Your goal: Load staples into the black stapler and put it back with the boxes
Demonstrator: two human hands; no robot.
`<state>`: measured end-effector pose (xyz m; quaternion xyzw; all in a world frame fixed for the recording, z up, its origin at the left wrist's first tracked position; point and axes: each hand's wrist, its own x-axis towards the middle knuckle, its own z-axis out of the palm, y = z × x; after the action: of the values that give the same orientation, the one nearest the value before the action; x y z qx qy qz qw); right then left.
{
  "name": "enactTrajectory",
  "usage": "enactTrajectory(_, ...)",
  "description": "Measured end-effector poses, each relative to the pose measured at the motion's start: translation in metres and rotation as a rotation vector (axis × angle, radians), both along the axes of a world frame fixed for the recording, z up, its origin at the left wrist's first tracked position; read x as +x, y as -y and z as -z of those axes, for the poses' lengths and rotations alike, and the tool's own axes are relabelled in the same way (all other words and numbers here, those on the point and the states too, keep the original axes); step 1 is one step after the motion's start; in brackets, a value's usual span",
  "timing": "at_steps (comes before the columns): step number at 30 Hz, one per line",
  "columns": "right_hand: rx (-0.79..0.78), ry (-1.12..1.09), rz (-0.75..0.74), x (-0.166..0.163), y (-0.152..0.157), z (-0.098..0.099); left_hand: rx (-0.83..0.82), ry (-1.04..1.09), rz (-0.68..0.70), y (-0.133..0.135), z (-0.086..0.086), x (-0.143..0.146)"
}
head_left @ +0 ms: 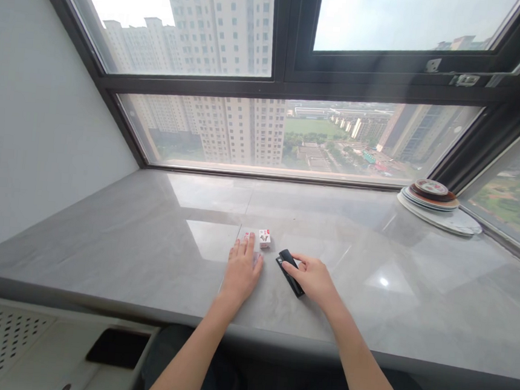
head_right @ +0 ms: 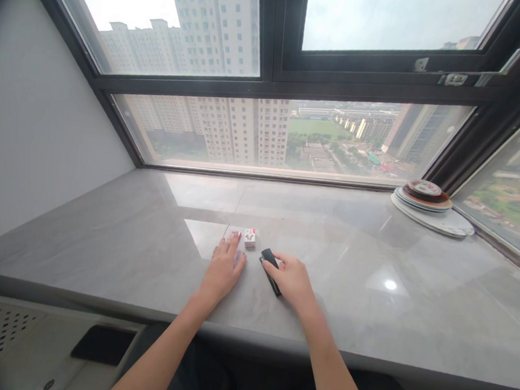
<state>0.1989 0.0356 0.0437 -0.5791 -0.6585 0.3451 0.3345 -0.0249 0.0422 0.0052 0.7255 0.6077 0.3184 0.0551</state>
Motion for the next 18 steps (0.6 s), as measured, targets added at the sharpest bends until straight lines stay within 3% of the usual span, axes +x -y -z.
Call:
enactTrajectory(4,-0.024,-0.068,0.120,-0.001,0.006,0.013,0.029,-0.029,-0.031,-0.009,0.000,0.027)
enactTrajectory(9,-0.247,-0.185,0.125,-0.010,0.014,0.020,0.029,-0.058,-0.029,0.004,-0.002,0.034)
enactTrajectory(13,-0.380,-0.381,-0.038,-0.038,0.020,0.022,0.033,-0.076,-0.026,0.027,-0.001,0.023)
enactTrajectory(18,-0.361,-0.478,-0.131,-0.086,0.018,0.029,0.035,-0.044,-0.003,0.038,0.005,-0.017)
